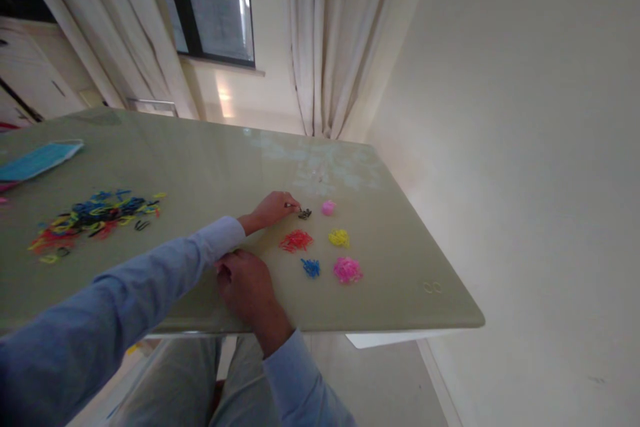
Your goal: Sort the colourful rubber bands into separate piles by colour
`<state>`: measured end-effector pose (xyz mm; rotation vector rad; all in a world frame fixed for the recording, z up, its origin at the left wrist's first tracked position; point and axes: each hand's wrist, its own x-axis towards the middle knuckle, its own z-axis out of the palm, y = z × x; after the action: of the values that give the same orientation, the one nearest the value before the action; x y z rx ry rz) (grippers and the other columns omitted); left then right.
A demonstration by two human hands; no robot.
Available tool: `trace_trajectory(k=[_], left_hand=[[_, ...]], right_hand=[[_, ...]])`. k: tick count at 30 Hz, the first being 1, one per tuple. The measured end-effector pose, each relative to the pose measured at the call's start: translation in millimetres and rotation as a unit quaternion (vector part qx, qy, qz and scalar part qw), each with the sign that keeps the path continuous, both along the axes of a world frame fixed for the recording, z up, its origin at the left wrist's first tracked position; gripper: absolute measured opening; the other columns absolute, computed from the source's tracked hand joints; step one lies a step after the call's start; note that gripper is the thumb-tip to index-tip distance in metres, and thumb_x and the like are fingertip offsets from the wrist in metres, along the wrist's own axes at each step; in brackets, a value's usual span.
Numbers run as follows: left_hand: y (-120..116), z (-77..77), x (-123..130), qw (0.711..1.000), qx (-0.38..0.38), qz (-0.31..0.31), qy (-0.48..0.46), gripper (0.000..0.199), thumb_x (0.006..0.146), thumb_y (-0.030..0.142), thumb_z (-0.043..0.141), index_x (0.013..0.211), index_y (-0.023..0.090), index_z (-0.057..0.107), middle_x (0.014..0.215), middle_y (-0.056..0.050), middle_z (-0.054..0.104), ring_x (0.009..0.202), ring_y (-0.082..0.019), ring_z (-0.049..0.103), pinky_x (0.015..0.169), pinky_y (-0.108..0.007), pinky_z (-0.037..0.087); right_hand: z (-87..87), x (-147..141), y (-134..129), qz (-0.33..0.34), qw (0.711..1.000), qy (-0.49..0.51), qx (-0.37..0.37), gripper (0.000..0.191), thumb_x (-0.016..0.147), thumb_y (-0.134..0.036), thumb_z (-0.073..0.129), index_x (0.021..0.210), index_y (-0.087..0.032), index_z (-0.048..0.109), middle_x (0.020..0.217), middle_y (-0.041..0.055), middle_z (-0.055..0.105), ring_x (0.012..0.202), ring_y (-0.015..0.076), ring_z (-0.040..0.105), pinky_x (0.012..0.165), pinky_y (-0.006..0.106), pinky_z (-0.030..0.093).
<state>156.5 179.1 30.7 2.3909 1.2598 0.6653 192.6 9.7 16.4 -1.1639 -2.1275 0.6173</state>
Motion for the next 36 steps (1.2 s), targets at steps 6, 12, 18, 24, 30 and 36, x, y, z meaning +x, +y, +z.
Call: trace_trajectory(k=[6,12,18,24,30,36], left_hand=[[-12.2,7.0,-33.6,1.000,0.003,0.012,-0.017,0.024,0.086,0.024,0.057,0.099,0.021,0.077,0.098,-0.007,0.076,0.086,-0.018,0.068,0.084,-0.031,0.050],[-52.2,20.6,-97.2,0.990,-0.040,0.065,-0.117,0.025,0.084,0.031,0.057,0.090,0.017,0.077,0.088,-0.006,0.077,0.076,-0.016,0.067,0.072,-0.025,0.050],[-121.8,10.7,-167.3,0.966,-0.048,0.182,-0.178,0.032,0.084,0.041,0.054,0.090,0.016,0.075,0.083,-0.006,0.075,0.072,-0.017,0.066,0.067,-0.026,0.050],[-159.6,-8.0,-208.4,0.952,-0.031,0.231,-0.197,0.027,0.084,0.040,0.057,0.086,0.019,0.074,0.086,-0.006,0.075,0.077,-0.018,0.067,0.071,-0.027,0.050],[-165.6,-0.6,-208.0,0.962,-0.070,0.162,-0.210,0.029,0.086,0.039,0.056,0.083,0.016,0.073,0.079,-0.005,0.073,0.070,-0.015,0.062,0.064,-0.025,0.045],[-164.2,-2.6,-206.6,0.958,-0.103,0.140,-0.229,0.031,0.086,0.039,0.055,0.086,0.016,0.075,0.075,-0.003,0.071,0.063,-0.013,0.056,0.059,-0.024,0.040]], right_hand=[[0.1,3.0,-0.9,-0.010,0.999,0.035,-0.012,0.018,0.087,-0.010,0.059,0.096,-0.017,0.073,0.093,0.0065,0.073,0.085,0.0176,0.065,0.079,0.026,0.047],[4.0,7.9,-2.6,0.008,0.999,0.048,-0.007,0.018,0.087,-0.011,0.058,0.097,-0.018,0.071,0.093,0.0060,0.072,0.084,0.0170,0.064,0.080,0.028,0.048],[5.1,11.7,-0.1,0.022,0.998,0.047,-0.030,0.017,0.087,-0.015,0.057,0.098,-0.019,0.070,0.093,0.0051,0.072,0.082,0.0165,0.063,0.079,0.029,0.049],[10.9,6.8,14.4,-0.003,0.999,0.010,-0.045,0.019,0.085,-0.018,0.056,0.098,-0.019,0.070,0.090,0.0057,0.073,0.071,0.0154,0.062,0.073,0.030,0.050],[34.9,-39.4,63.2,0.020,1.000,-0.006,-0.022,0.024,0.084,-0.016,0.056,0.103,-0.016,0.070,0.094,0.0064,0.072,0.068,0.0137,0.061,0.072,0.029,0.049],[46.1,-124.3,117.5,0.159,0.981,-0.111,0.026,0.026,0.082,-0.009,0.061,0.104,-0.014,0.072,0.096,0.0074,0.071,0.080,0.0160,0.062,0.080,0.028,0.046]])
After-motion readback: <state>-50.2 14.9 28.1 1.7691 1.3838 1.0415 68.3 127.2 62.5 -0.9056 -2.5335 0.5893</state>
